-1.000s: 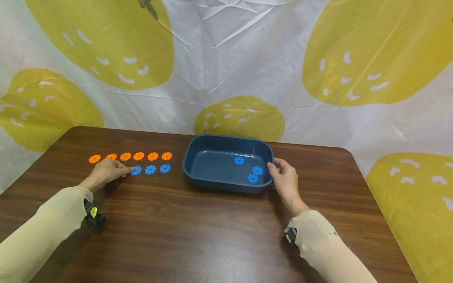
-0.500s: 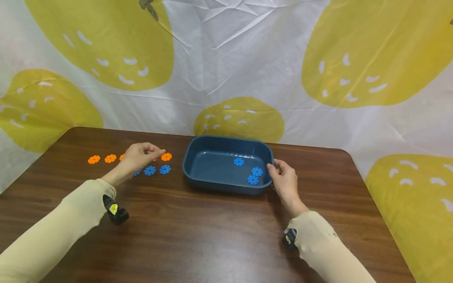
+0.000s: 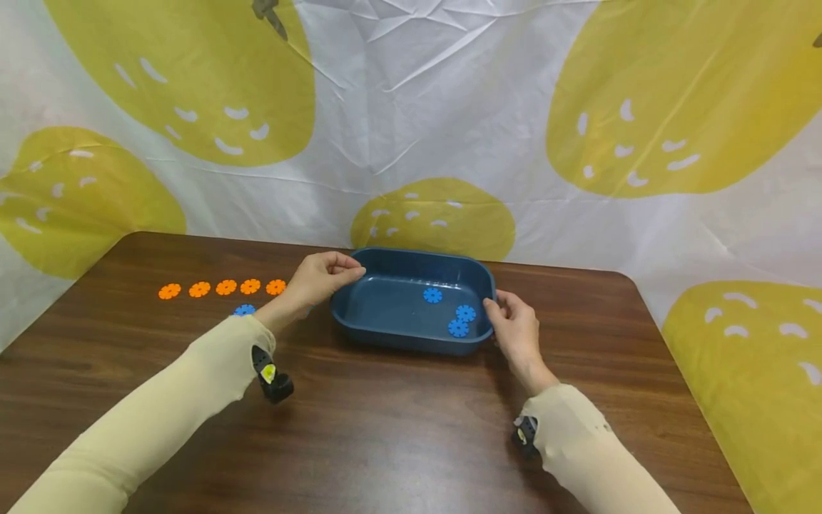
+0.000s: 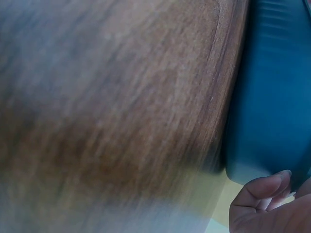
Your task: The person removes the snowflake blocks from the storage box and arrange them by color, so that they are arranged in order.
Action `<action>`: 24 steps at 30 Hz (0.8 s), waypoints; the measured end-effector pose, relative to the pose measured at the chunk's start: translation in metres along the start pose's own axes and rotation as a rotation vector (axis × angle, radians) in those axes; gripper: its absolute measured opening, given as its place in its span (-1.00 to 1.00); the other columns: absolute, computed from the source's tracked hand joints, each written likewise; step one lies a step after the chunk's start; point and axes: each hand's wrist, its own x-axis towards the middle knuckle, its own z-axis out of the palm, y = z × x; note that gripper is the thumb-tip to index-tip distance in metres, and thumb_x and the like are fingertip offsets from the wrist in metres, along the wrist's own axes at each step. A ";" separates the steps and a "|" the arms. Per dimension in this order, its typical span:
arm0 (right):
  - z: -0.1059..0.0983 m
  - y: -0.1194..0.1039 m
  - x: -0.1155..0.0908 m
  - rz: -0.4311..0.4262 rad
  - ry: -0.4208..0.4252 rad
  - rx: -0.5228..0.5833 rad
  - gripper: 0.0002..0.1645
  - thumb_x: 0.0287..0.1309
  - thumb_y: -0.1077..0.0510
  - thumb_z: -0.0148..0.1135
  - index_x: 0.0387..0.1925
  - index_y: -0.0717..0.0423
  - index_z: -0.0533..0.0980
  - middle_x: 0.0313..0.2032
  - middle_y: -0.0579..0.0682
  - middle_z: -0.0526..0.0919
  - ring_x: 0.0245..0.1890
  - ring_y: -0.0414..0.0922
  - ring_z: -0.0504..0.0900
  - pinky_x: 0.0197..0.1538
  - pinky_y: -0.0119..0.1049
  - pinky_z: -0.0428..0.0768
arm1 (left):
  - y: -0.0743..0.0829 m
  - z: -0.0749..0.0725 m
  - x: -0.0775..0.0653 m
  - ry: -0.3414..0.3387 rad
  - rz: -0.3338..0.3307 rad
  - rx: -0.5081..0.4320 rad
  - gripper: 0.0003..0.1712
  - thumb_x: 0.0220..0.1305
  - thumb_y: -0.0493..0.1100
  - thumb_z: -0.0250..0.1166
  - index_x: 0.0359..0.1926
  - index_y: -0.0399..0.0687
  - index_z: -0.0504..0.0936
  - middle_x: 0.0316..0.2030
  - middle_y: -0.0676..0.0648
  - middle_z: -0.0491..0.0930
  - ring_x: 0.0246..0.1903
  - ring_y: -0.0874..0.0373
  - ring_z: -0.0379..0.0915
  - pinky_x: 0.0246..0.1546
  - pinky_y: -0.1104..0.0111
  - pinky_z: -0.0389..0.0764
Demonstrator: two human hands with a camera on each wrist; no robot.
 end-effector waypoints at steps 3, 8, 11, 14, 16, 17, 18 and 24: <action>-0.001 0.000 -0.001 0.000 0.004 0.001 -0.52 0.31 0.08 0.06 0.12 0.34 0.42 -0.58 -0.06 0.50 -0.70 -0.31 0.41 -0.59 -0.41 0.47 | 0.004 0.008 0.004 -0.002 0.009 0.012 -0.70 0.21 -0.01 0.31 -0.15 -0.10 0.64 -0.25 -0.10 0.62 -0.24 0.05 0.52 -0.27 0.31 0.52; -0.002 0.000 0.000 -0.005 0.002 -0.003 -0.52 0.31 0.09 0.06 0.12 0.34 0.42 -0.59 -0.06 0.50 -0.71 -0.32 0.41 -0.60 -0.41 0.47 | 0.009 0.016 0.008 -0.004 0.022 0.015 -0.72 0.20 -0.03 0.31 -0.15 -0.10 0.64 -0.25 -0.10 0.63 -0.24 0.05 0.53 -0.25 0.30 0.53; -0.003 0.000 0.001 -0.008 -0.005 -0.002 -0.53 0.32 0.10 0.06 0.12 0.35 0.42 -0.59 -0.06 0.50 -0.71 -0.31 0.41 -0.59 -0.41 0.47 | 0.012 0.021 0.010 -0.014 0.026 0.007 -0.72 0.21 -0.04 0.31 -0.15 -0.11 0.64 -0.23 -0.11 0.64 -0.22 0.04 0.54 -0.23 0.29 0.53; -0.003 0.000 0.002 -0.009 -0.009 -0.004 -0.54 0.31 0.11 0.06 0.11 0.36 0.42 -0.59 -0.07 0.49 -0.70 -0.29 0.42 -0.59 -0.41 0.47 | 0.016 0.026 0.012 -0.022 0.027 0.006 -0.73 0.21 -0.04 0.31 -0.16 -0.10 0.64 -0.23 -0.10 0.64 -0.22 0.05 0.54 -0.23 0.29 0.53; -0.003 0.000 0.002 -0.007 -0.008 -0.007 -0.54 0.31 0.11 0.07 0.11 0.36 0.42 -0.60 -0.07 0.49 -0.70 -0.28 0.42 -0.59 -0.41 0.47 | 0.018 0.031 0.014 -0.028 0.026 0.006 -0.73 0.20 -0.03 0.31 -0.16 -0.09 0.65 -0.24 -0.09 0.64 -0.23 0.06 0.54 -0.24 0.30 0.53; -0.004 0.000 0.002 -0.005 -0.008 -0.008 -0.54 0.31 0.11 0.07 0.11 0.35 0.42 -0.60 -0.08 0.49 -0.70 -0.28 0.42 -0.60 -0.40 0.47 | 0.019 0.034 0.015 -0.031 0.025 0.005 -0.73 0.20 -0.03 0.31 -0.16 -0.09 0.65 -0.25 -0.09 0.64 -0.23 0.06 0.53 -0.25 0.30 0.53; -0.004 0.000 0.002 -0.003 -0.008 -0.008 -0.54 0.31 0.11 0.07 0.11 0.35 0.42 -0.60 -0.09 0.48 -0.70 -0.28 0.42 -0.60 -0.40 0.47 | 0.020 0.037 0.016 -0.034 0.024 0.003 -0.73 0.20 -0.03 0.31 -0.17 -0.09 0.65 -0.25 -0.09 0.64 -0.23 0.06 0.53 -0.25 0.30 0.53; -0.003 -0.001 0.002 -0.009 -0.005 -0.014 -0.55 0.30 0.13 0.08 0.10 0.36 0.43 -0.60 -0.08 0.49 -0.71 -0.30 0.41 -0.60 -0.41 0.46 | 0.027 0.053 0.020 -0.063 0.015 -0.011 -0.73 0.20 -0.04 0.32 -0.15 -0.09 0.64 -0.23 -0.09 0.65 -0.21 0.06 0.55 -0.23 0.28 0.53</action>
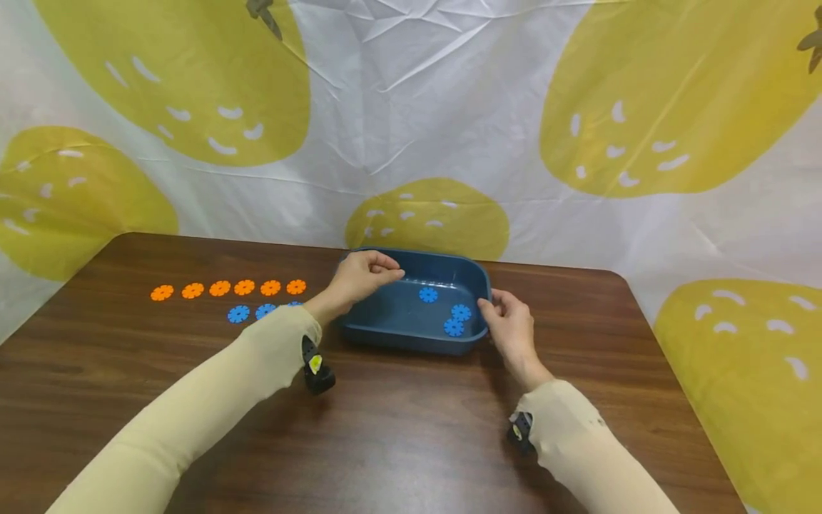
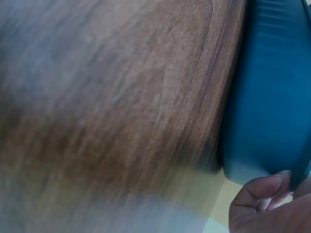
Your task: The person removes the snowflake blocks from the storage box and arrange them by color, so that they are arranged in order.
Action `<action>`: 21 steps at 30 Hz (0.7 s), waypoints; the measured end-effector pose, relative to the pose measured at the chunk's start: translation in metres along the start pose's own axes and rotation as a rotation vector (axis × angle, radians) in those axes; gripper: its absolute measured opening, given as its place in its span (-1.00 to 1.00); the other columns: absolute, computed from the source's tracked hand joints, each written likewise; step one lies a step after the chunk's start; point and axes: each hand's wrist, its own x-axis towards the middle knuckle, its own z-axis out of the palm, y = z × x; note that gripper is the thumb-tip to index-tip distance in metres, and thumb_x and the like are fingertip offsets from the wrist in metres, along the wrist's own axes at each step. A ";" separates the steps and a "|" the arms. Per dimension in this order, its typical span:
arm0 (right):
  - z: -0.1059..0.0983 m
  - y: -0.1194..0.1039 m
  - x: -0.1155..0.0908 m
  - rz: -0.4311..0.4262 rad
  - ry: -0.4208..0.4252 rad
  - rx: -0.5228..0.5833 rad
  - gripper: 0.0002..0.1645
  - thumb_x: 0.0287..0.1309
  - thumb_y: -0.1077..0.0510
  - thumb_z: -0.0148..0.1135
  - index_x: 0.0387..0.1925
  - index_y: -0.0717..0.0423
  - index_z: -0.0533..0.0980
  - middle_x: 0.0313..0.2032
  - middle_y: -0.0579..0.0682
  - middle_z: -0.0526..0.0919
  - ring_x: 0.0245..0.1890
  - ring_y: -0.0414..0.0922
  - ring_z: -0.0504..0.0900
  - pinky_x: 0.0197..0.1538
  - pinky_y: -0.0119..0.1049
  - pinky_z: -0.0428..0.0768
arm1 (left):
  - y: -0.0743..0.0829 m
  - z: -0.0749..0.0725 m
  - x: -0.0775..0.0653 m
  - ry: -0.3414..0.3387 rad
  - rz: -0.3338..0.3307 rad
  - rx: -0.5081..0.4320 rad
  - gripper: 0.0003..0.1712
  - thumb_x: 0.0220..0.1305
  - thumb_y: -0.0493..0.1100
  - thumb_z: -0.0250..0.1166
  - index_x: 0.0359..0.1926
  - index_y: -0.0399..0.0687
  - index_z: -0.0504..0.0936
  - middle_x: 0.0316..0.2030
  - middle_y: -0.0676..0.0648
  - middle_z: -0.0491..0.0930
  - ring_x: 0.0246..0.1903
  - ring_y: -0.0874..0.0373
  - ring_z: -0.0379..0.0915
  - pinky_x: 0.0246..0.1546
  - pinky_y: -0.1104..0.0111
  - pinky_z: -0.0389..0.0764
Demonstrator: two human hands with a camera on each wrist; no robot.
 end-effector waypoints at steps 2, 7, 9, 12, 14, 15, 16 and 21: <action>0.000 0.000 0.000 -0.005 0.001 -0.001 -0.56 0.30 0.14 0.09 0.10 0.37 0.43 -0.60 -0.06 0.49 -0.71 -0.31 0.41 -0.61 -0.41 0.46 | 0.002 0.005 0.001 -0.002 0.001 0.006 -0.73 0.19 -0.04 0.33 -0.16 -0.09 0.64 -0.24 -0.08 0.66 -0.21 0.06 0.55 -0.24 0.28 0.53; 0.001 0.000 0.002 -0.010 0.008 -0.010 -0.58 0.28 0.17 0.10 0.08 0.38 0.44 -0.61 -0.07 0.47 -0.73 -0.33 0.39 -0.62 -0.40 0.46 | 0.004 0.016 0.006 0.001 -0.001 0.011 -0.72 0.16 -0.05 0.35 -0.17 -0.10 0.65 -0.27 -0.07 0.67 -0.25 0.09 0.54 -0.27 0.32 0.52; 0.001 -0.001 0.003 -0.011 0.008 -0.016 -0.58 0.27 0.18 0.10 0.07 0.38 0.44 -0.61 -0.06 0.46 -0.73 -0.32 0.38 -0.63 -0.42 0.44 | 0.004 0.020 0.008 -0.001 -0.009 0.007 -0.72 0.15 -0.05 0.36 -0.18 -0.11 0.65 -0.27 -0.07 0.67 -0.26 0.09 0.54 -0.28 0.33 0.51; 0.001 -0.002 0.004 -0.012 0.003 -0.017 -0.58 0.26 0.19 0.11 0.07 0.38 0.44 -0.61 -0.05 0.45 -0.72 -0.31 0.37 -0.63 -0.44 0.42 | 0.002 0.025 0.011 -0.012 -0.023 0.009 -0.72 0.14 -0.06 0.37 -0.17 -0.11 0.65 -0.26 -0.06 0.67 -0.25 0.09 0.54 -0.28 0.32 0.51; 0.002 -0.002 0.004 -0.011 -0.001 -0.012 -0.58 0.26 0.20 0.11 0.07 0.38 0.44 -0.62 -0.05 0.44 -0.72 -0.31 0.36 -0.64 -0.45 0.40 | 0.001 0.028 0.012 -0.018 -0.028 0.017 -0.72 0.14 -0.07 0.37 -0.17 -0.12 0.65 -0.26 -0.07 0.67 -0.25 0.09 0.54 -0.28 0.32 0.52; 0.002 -0.002 0.004 -0.009 -0.002 -0.008 -0.58 0.25 0.20 0.11 0.07 0.39 0.44 -0.63 -0.06 0.44 -0.73 -0.30 0.36 -0.64 -0.45 0.40 | 0.000 0.029 0.012 -0.019 -0.030 0.022 -0.72 0.14 -0.07 0.37 -0.16 -0.12 0.65 -0.25 -0.07 0.68 -0.24 0.09 0.55 -0.27 0.31 0.52; 0.002 -0.003 0.003 -0.007 -0.004 -0.006 -0.58 0.25 0.20 0.11 0.07 0.39 0.45 -0.63 -0.07 0.44 -0.73 -0.30 0.36 -0.64 -0.45 0.40 | 0.000 0.030 0.013 -0.021 -0.035 0.026 -0.71 0.14 -0.07 0.37 -0.16 -0.12 0.65 -0.24 -0.07 0.68 -0.23 0.09 0.55 -0.27 0.31 0.52; 0.003 -0.004 0.002 -0.001 -0.003 0.001 -0.59 0.25 0.21 0.11 0.06 0.41 0.44 -0.65 -0.12 0.42 -0.73 -0.30 0.38 -0.65 -0.44 0.41 | -0.002 0.035 0.015 -0.027 -0.061 0.045 -0.70 0.14 -0.09 0.37 -0.14 -0.14 0.65 -0.20 -0.09 0.69 -0.17 0.07 0.57 -0.25 0.29 0.54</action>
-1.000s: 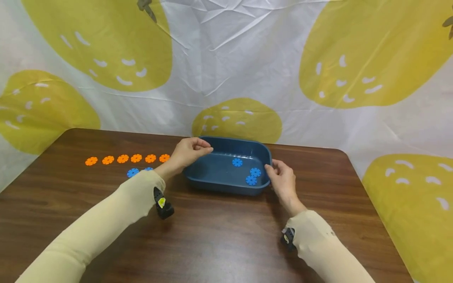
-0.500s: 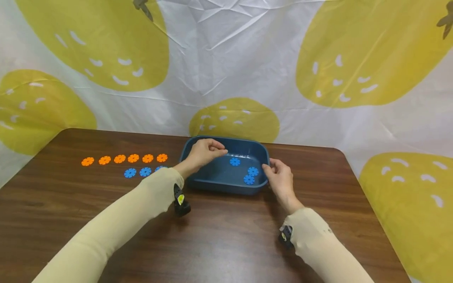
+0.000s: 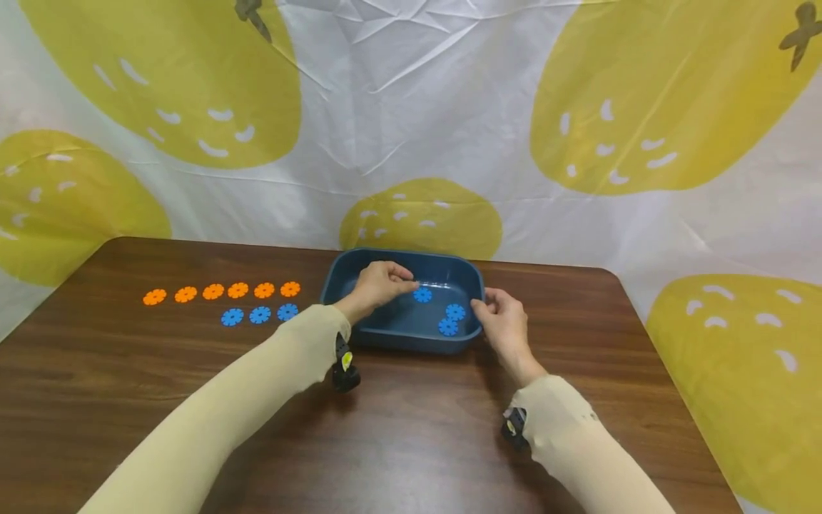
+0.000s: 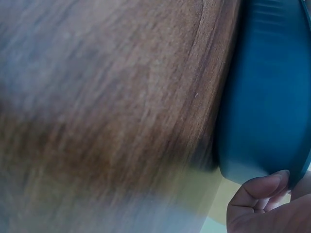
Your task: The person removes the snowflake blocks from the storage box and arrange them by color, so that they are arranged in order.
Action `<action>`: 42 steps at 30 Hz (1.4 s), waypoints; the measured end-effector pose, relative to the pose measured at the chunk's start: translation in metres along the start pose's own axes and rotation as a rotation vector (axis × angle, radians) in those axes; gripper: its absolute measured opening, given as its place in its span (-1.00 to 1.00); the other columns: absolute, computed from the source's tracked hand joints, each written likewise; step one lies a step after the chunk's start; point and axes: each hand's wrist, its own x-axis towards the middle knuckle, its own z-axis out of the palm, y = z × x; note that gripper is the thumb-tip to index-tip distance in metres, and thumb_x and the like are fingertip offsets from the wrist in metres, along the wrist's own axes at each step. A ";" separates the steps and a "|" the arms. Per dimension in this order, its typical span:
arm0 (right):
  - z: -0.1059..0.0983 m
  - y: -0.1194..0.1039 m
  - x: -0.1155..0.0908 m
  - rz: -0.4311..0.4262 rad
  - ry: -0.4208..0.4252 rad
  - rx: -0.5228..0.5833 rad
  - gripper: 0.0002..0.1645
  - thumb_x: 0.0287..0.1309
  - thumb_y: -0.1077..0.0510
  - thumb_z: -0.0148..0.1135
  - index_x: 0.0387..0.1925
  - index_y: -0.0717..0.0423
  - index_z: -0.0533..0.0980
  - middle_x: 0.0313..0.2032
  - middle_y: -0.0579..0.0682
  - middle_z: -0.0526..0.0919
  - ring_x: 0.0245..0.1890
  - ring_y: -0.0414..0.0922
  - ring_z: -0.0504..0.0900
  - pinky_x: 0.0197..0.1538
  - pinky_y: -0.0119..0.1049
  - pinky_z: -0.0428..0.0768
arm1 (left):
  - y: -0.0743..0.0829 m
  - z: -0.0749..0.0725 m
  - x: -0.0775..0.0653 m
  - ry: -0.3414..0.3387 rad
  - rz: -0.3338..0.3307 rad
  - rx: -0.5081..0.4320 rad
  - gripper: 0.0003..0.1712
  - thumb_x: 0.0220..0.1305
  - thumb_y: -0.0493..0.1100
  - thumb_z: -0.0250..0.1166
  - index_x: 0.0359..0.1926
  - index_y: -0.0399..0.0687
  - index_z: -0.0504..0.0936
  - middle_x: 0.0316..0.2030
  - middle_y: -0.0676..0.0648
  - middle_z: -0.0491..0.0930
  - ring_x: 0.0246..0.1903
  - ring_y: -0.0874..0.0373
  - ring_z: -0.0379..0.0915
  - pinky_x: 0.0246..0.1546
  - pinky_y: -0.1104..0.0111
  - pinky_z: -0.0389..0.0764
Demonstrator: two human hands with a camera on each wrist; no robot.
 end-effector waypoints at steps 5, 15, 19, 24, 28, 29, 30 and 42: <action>0.000 0.000 -0.001 -0.011 0.001 -0.007 -0.59 0.24 0.23 0.11 0.05 0.43 0.44 -0.67 -0.12 0.41 -0.74 -0.30 0.38 -0.66 -0.44 0.39 | 0.000 0.005 0.004 -0.009 -0.029 0.014 -0.69 0.12 -0.10 0.38 -0.13 -0.16 0.65 -0.16 -0.10 0.68 -0.17 0.07 0.57 -0.25 0.29 0.55; 0.000 0.001 -0.001 -0.003 -0.001 0.007 -0.58 0.25 0.22 0.12 0.08 0.40 0.44 -0.65 -0.06 0.45 -0.73 -0.34 0.37 -0.64 -0.43 0.41 | 0.004 0.014 0.009 -0.007 -0.062 0.120 -0.64 0.09 -0.10 0.40 -0.08 -0.13 0.65 -0.10 -0.08 0.63 -0.16 0.06 0.52 -0.14 0.27 0.53; 0.001 0.003 -0.002 -0.007 0.005 0.012 -0.58 0.25 0.22 0.12 0.07 0.41 0.44 -0.65 -0.08 0.44 -0.74 -0.36 0.37 -0.64 -0.43 0.41 | 0.001 0.018 0.011 0.002 -0.046 0.166 -0.64 0.07 -0.10 0.42 -0.10 -0.13 0.66 -0.11 -0.08 0.63 -0.07 0.03 0.48 -0.02 0.24 0.48; 0.001 0.003 -0.001 -0.012 0.011 0.011 -0.59 0.25 0.21 0.12 0.06 0.40 0.45 -0.65 -0.07 0.46 -0.74 -0.34 0.37 -0.65 -0.44 0.40 | -0.001 0.022 0.015 0.009 -0.033 0.206 -0.63 0.05 -0.09 0.44 -0.12 -0.13 0.66 -0.12 -0.08 0.63 -0.05 0.03 0.47 0.02 0.23 0.45; 0.001 0.003 0.000 -0.013 0.014 0.019 -0.60 0.25 0.21 0.12 0.04 0.40 0.46 -0.65 -0.06 0.45 -0.75 -0.32 0.36 -0.66 -0.45 0.38 | -0.002 0.024 0.016 0.007 -0.043 0.220 -0.60 0.05 -0.08 0.44 -0.07 -0.12 0.65 -0.08 -0.08 0.61 -0.02 0.03 0.46 0.05 0.22 0.43; 0.001 0.002 0.000 -0.014 0.013 0.019 -0.60 0.25 0.21 0.12 0.04 0.41 0.46 -0.65 -0.06 0.44 -0.75 -0.31 0.36 -0.67 -0.45 0.37 | -0.002 0.024 0.016 0.004 -0.048 0.221 -0.59 0.05 -0.07 0.44 -0.06 -0.11 0.64 -0.06 -0.08 0.61 0.00 0.03 0.45 0.07 0.22 0.42; 0.001 0.002 0.001 -0.014 0.013 0.019 -0.60 0.25 0.21 0.12 0.04 0.41 0.46 -0.65 -0.07 0.44 -0.75 -0.31 0.36 -0.67 -0.46 0.37 | -0.002 0.024 0.015 0.002 -0.053 0.224 -0.58 0.06 -0.07 0.43 -0.05 -0.11 0.64 -0.04 -0.07 0.60 0.02 0.02 0.44 0.08 0.21 0.42; 0.001 0.001 -0.001 -0.006 0.012 0.018 -0.59 0.25 0.21 0.12 0.06 0.40 0.45 -0.63 -0.06 0.44 -0.73 -0.35 0.36 -0.64 -0.44 0.40 | -0.003 0.028 0.016 0.017 -0.083 0.271 -0.56 0.08 -0.06 0.42 0.01 0.00 0.61 0.04 -0.06 0.56 0.05 0.01 0.43 0.08 0.18 0.42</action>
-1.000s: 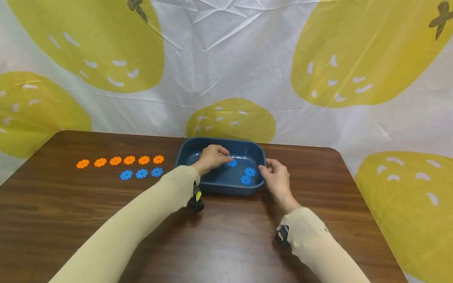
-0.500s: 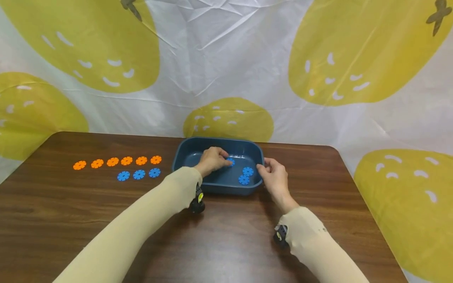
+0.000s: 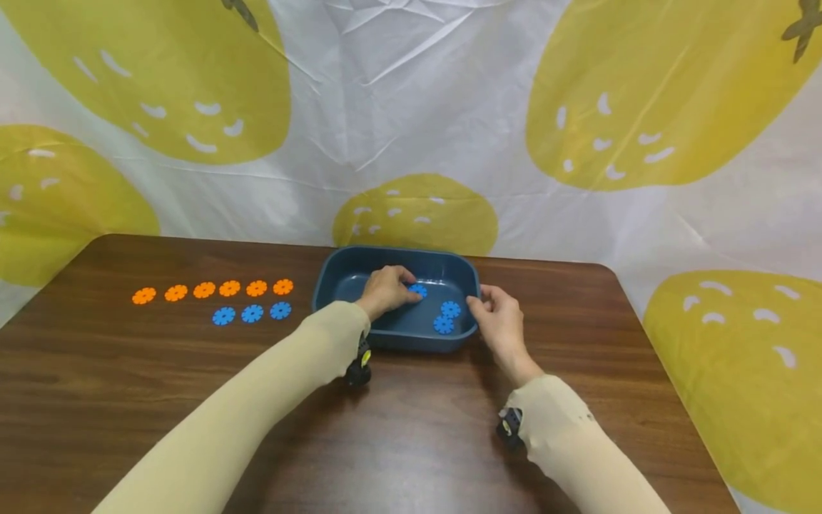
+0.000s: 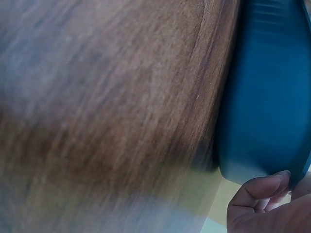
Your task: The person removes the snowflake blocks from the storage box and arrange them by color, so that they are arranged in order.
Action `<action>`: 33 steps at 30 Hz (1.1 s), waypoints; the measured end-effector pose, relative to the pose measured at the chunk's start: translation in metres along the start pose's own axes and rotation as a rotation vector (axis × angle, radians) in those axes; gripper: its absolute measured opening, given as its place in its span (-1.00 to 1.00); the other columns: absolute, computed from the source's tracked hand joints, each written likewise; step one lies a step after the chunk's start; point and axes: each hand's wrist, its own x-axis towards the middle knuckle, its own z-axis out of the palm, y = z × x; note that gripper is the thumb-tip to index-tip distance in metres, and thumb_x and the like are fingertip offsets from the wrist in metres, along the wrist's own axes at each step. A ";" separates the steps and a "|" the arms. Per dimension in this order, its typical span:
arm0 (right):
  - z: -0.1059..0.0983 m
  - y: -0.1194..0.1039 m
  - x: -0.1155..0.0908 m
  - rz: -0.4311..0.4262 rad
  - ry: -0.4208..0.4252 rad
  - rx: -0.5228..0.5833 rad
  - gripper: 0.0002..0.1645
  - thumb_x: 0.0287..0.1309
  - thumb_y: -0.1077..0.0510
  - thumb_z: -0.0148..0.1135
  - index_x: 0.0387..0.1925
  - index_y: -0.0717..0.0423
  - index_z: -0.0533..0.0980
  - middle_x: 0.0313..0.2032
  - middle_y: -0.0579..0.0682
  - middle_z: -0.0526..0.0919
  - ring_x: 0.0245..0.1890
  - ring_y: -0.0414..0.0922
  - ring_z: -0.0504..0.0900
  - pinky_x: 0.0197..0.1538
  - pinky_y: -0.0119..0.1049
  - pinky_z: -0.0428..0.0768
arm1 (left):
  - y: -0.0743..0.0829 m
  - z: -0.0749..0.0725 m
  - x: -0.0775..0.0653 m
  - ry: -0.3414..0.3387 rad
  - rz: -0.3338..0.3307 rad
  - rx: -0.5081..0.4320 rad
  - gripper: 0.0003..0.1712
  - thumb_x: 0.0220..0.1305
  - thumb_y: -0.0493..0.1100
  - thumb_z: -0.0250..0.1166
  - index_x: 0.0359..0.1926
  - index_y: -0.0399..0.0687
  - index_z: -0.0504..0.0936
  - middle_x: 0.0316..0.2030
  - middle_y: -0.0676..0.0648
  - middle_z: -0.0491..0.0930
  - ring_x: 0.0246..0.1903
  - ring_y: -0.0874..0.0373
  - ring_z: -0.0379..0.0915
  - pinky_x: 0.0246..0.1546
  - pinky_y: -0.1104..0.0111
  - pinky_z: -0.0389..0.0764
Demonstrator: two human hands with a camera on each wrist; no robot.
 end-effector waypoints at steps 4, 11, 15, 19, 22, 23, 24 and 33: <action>-0.001 0.000 0.000 -0.001 -0.002 -0.009 -0.58 0.25 0.20 0.11 0.06 0.40 0.44 -0.63 -0.06 0.43 -0.72 -0.35 0.36 -0.63 -0.44 0.41 | 0.001 0.001 0.001 0.015 0.006 0.019 -0.58 0.06 -0.08 0.43 0.00 0.01 0.62 0.02 -0.06 0.57 0.04 0.00 0.45 0.07 0.17 0.43; -0.001 0.000 0.000 0.007 -0.010 -0.014 -0.57 0.27 0.19 0.10 0.09 0.38 0.43 -0.65 -0.11 0.42 -0.71 -0.33 0.36 -0.62 -0.44 0.41 | 0.000 0.002 0.002 0.015 0.026 0.038 -0.59 0.08 -0.11 0.42 0.00 0.03 0.62 -0.03 -0.05 0.60 -0.02 0.00 0.48 0.03 0.15 0.45; -0.001 0.001 0.001 0.000 -0.008 -0.009 -0.58 0.26 0.20 0.10 0.07 0.39 0.44 -0.65 -0.11 0.41 -0.72 -0.35 0.36 -0.63 -0.44 0.41 | 0.000 0.002 0.001 0.013 0.026 0.036 -0.60 0.08 -0.11 0.42 -0.01 0.01 0.62 -0.01 -0.06 0.59 0.00 -0.01 0.48 0.03 0.16 0.46; 0.000 0.001 0.001 0.000 -0.006 -0.009 -0.58 0.26 0.20 0.11 0.07 0.40 0.44 -0.64 -0.08 0.43 -0.72 -0.36 0.36 -0.63 -0.45 0.41 | 0.000 0.001 0.001 0.010 0.005 0.037 -0.60 0.07 -0.10 0.43 -0.04 -0.02 0.61 0.00 -0.07 0.57 0.01 0.00 0.46 0.04 0.17 0.46; 0.000 0.001 0.002 0.008 -0.003 -0.013 -0.58 0.26 0.19 0.11 0.07 0.37 0.45 -0.63 -0.08 0.43 -0.72 -0.35 0.37 -0.62 -0.44 0.42 | 0.000 0.001 0.001 0.010 -0.013 0.030 -0.61 0.05 -0.10 0.44 -0.07 -0.04 0.60 -0.03 -0.07 0.57 -0.01 0.01 0.46 0.03 0.19 0.46; 0.000 0.001 0.002 0.008 -0.004 -0.013 -0.59 0.26 0.19 0.11 0.07 0.37 0.45 -0.63 -0.08 0.43 -0.72 -0.34 0.37 -0.62 -0.43 0.42 | 0.000 0.002 0.001 0.011 -0.019 0.025 -0.61 0.04 -0.10 0.45 -0.09 -0.05 0.60 -0.04 -0.07 0.57 -0.03 0.02 0.47 0.02 0.19 0.46; 0.000 0.001 0.002 0.009 -0.006 -0.012 -0.59 0.27 0.18 0.10 0.08 0.36 0.45 -0.63 -0.08 0.43 -0.72 -0.33 0.37 -0.62 -0.42 0.43 | 0.000 0.002 0.001 0.012 -0.024 0.019 -0.61 0.03 -0.10 0.45 -0.10 -0.05 0.59 -0.05 -0.07 0.57 -0.04 0.02 0.46 0.01 0.20 0.46; 0.000 0.003 0.001 0.010 -0.015 -0.014 -0.57 0.28 0.17 0.10 0.09 0.37 0.43 -0.62 -0.07 0.45 -0.72 -0.33 0.38 -0.62 -0.39 0.45 | -0.001 0.002 0.001 0.024 -0.031 -0.007 -0.62 -0.01 -0.10 0.48 -0.19 -0.04 0.52 -0.17 -0.05 0.55 -0.17 0.05 0.43 -0.05 0.20 0.44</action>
